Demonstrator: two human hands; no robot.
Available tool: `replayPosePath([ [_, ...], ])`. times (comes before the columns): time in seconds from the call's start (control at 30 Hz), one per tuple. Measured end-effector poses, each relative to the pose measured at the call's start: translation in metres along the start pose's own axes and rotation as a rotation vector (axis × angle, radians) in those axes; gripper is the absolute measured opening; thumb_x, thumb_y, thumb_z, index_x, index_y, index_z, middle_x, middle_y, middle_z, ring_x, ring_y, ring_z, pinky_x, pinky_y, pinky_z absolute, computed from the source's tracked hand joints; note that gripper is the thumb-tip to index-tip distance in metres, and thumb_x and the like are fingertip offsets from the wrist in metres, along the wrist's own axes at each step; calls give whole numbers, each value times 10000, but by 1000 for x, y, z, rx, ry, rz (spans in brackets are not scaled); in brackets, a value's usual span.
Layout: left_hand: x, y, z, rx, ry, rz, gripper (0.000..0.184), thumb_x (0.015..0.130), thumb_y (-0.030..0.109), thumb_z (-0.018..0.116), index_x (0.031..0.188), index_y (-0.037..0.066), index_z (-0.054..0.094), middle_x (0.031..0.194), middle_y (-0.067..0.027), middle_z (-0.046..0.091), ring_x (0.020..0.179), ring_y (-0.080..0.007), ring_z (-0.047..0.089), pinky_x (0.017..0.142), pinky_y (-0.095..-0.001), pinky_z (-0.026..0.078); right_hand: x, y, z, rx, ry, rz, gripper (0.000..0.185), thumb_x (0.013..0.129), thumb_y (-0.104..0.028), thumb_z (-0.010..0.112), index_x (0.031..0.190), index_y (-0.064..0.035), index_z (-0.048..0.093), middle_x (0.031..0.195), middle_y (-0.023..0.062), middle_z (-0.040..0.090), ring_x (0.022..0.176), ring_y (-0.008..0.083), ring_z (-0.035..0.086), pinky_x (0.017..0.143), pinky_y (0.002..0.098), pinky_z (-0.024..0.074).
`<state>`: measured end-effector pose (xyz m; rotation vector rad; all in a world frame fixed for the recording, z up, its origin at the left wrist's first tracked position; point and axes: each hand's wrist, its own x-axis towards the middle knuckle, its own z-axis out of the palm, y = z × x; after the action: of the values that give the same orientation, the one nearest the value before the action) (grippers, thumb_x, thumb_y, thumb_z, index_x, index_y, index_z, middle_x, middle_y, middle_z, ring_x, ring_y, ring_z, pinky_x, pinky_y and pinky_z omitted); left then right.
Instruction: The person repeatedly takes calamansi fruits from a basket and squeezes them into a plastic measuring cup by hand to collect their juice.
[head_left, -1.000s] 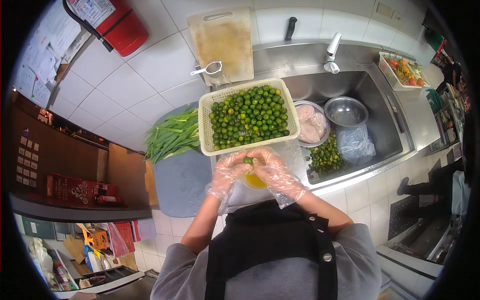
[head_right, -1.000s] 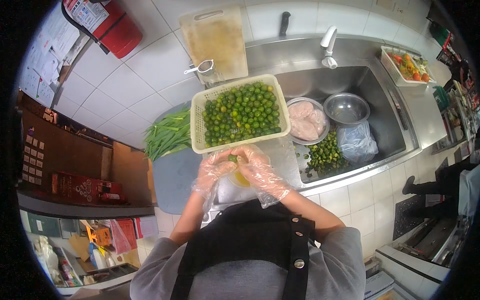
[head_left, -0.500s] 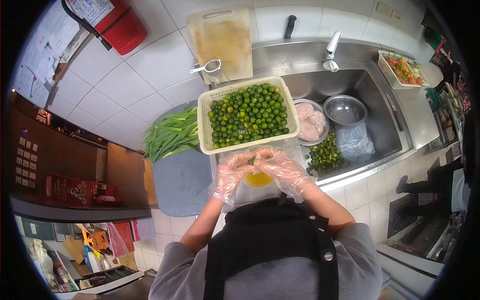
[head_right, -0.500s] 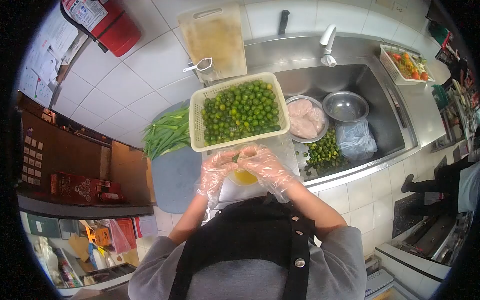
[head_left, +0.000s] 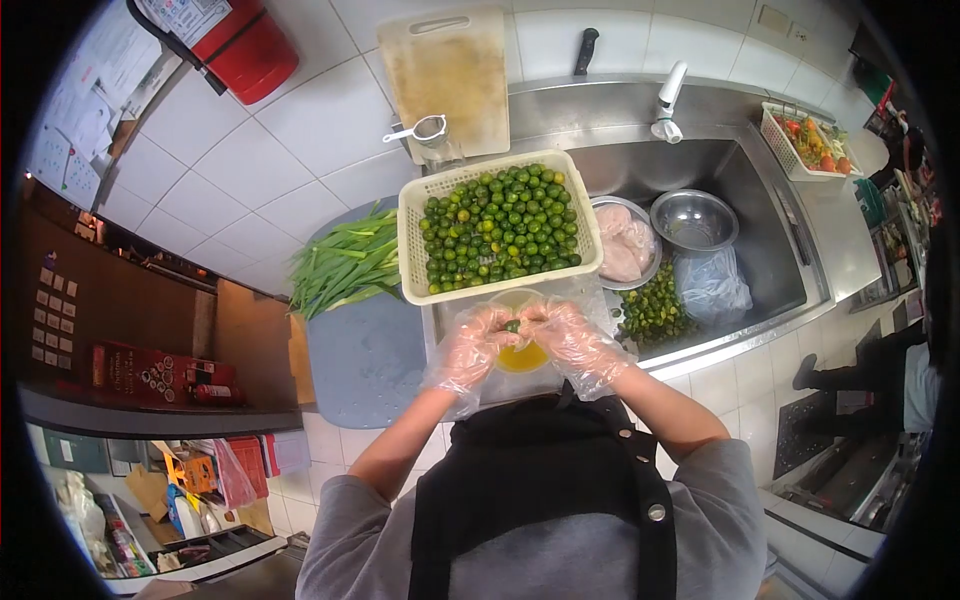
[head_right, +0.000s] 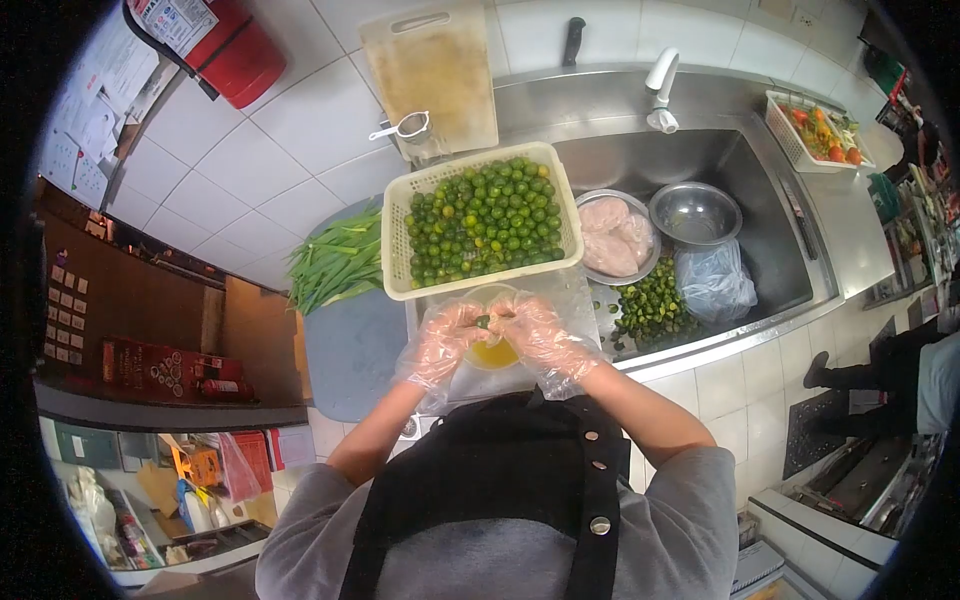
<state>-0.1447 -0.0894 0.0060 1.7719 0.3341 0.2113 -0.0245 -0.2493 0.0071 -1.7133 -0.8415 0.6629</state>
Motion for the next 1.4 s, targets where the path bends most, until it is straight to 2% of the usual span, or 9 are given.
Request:
replayPosePath([
  [0.03, -1, 8, 0, 171, -14, 28, 271, 801, 27, 730, 1059, 24, 648, 1025, -97, 674, 954, -231, 647, 853, -351, 512, 1, 5, 1, 1, 2, 1, 199, 896, -138, 649, 1050, -18, 684, 918, 98, 706, 848, 126, 638, 775, 315, 511],
  [0.1, 0, 17, 1, 344, -30, 57, 262, 806, 36, 719, 1059, 22, 650, 1029, -96, 666, 962, -234, 644, 863, -362, 507, 2, 10, 4, -175, -6, -138, 190, 878, -153, 624, 1010, -21, 657, 898, 184, 665, 806, 332, 656, 716, 403, 513],
  [0.3, 5, 0, 5, 684, -39, 325, 247, 787, 45, 675, 1030, 39, 629, 1013, -183, 640, 993, -416, 583, 880, -471, 459, -2, 10, 14, -391, 68, -297, 91, 875, -117, 592, 857, -28, 589, 795, 178, 621, 751, 390, 638, 643, 471, 511],
  [0.6, 7, -2, 5, 749, -9, 351, 227, 794, 20, 672, 1015, 19, 615, 981, -194, 650, 965, -405, 594, 865, -468, 473, 0, 22, 21, -618, 108, -380, 91, 865, -90, 572, 870, -2, 593, 809, 215, 632, 776, 378, 655, 649, 457, 513],
  [0.67, 6, 7, 6, 311, 66, 143, 214, 814, 20, 679, 1026, 17, 649, 1005, -169, 659, 923, -325, 642, 819, -420, 505, -2, 4, 15, -516, 137, -330, 94, 876, -91, 562, 886, -3, 591, 806, 211, 630, 773, 384, 652, 651, 464, 512],
  [0.77, 3, -3, 11, 68, 134, 43, 225, 821, -18, 678, 1042, 5, 644, 1016, -171, 667, 900, -286, 667, 791, -382, 523, -4, -6, 15, -404, 171, -260, 103, 900, -95, 537, 919, -7, 588, 805, 203, 628, 763, 393, 643, 651, 480, 504],
  [0.87, 2, 10, 10, 367, 146, 313, 224, 820, -5, 659, 1044, 11, 642, 1009, -184, 662, 913, -319, 651, 811, -394, 511, 0, 15, 23, -505, 130, -285, 120, 923, -104, 506, 947, -18, 585, 823, 193, 631, 772, 395, 634, 665, 493, 494],
  [1.13, -3, 8, 13, 417, 38, 241, 255, 826, -79, 526, 1057, 19, 574, 1036, -220, 634, 976, -372, 630, 822, -432, 515, -1, 28, 23, -392, 49, -384, 179, 951, -163, 482, 957, -24, 594, 912, 192, 644, 873, 365, 630, 760, 475, 493],
  [1.4, -3, 9, 13, 422, 42, 279, 281, 822, -107, 462, 1051, 9, 575, 998, -206, 654, 962, -372, 660, 783, -417, 537, 2, 14, 14, -853, 28, -571, 149, 832, -177, 600, 878, -36, 588, 690, 103, 616, 576, 319, 641, 566, 421, 550],
])
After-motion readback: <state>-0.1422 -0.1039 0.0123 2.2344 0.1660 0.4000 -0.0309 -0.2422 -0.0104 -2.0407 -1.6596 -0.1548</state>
